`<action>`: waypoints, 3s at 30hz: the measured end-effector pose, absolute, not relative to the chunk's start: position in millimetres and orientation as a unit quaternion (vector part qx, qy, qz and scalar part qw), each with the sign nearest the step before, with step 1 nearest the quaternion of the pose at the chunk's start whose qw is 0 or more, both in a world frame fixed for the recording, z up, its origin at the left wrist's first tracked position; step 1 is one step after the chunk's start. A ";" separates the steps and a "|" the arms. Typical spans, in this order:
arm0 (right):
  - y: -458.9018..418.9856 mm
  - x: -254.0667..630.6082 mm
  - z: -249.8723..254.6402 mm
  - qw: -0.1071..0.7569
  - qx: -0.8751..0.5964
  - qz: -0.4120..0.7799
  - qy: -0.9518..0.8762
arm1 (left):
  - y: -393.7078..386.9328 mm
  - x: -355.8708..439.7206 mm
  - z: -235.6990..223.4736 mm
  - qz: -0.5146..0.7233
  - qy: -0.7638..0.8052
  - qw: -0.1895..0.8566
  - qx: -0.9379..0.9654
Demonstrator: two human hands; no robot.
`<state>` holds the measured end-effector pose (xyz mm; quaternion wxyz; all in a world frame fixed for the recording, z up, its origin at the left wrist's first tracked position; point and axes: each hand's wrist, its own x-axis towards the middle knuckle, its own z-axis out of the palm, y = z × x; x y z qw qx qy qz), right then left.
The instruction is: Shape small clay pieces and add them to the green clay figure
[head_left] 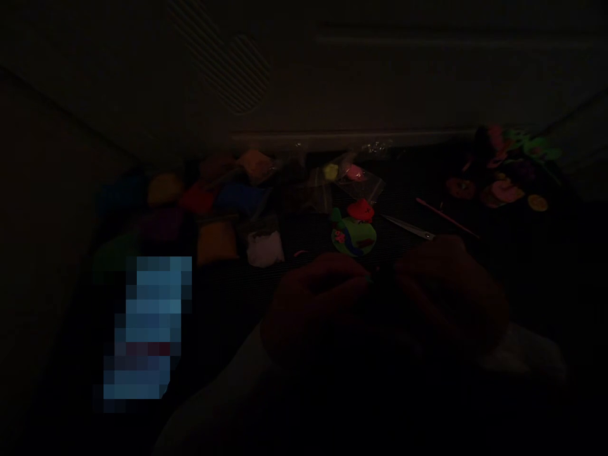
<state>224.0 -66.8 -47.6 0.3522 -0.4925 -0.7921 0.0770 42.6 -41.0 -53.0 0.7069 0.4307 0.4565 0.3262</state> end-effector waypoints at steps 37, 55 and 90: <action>-60.3 228.7 -6.5 0.272 -0.385 0.258 -0.844 | -47.8 44.8 -42.5 0.273 0.359 0.777 0.439; -60.6 222.2 -19.7 0.310 -0.403 0.192 -0.839 | -50.9 46.8 -39.6 0.342 0.461 0.598 0.559; -64.0 212.4 -31.8 0.346 -0.464 0.245 -0.778 | -54.4 49.9 -41.9 0.400 0.491 0.468 0.617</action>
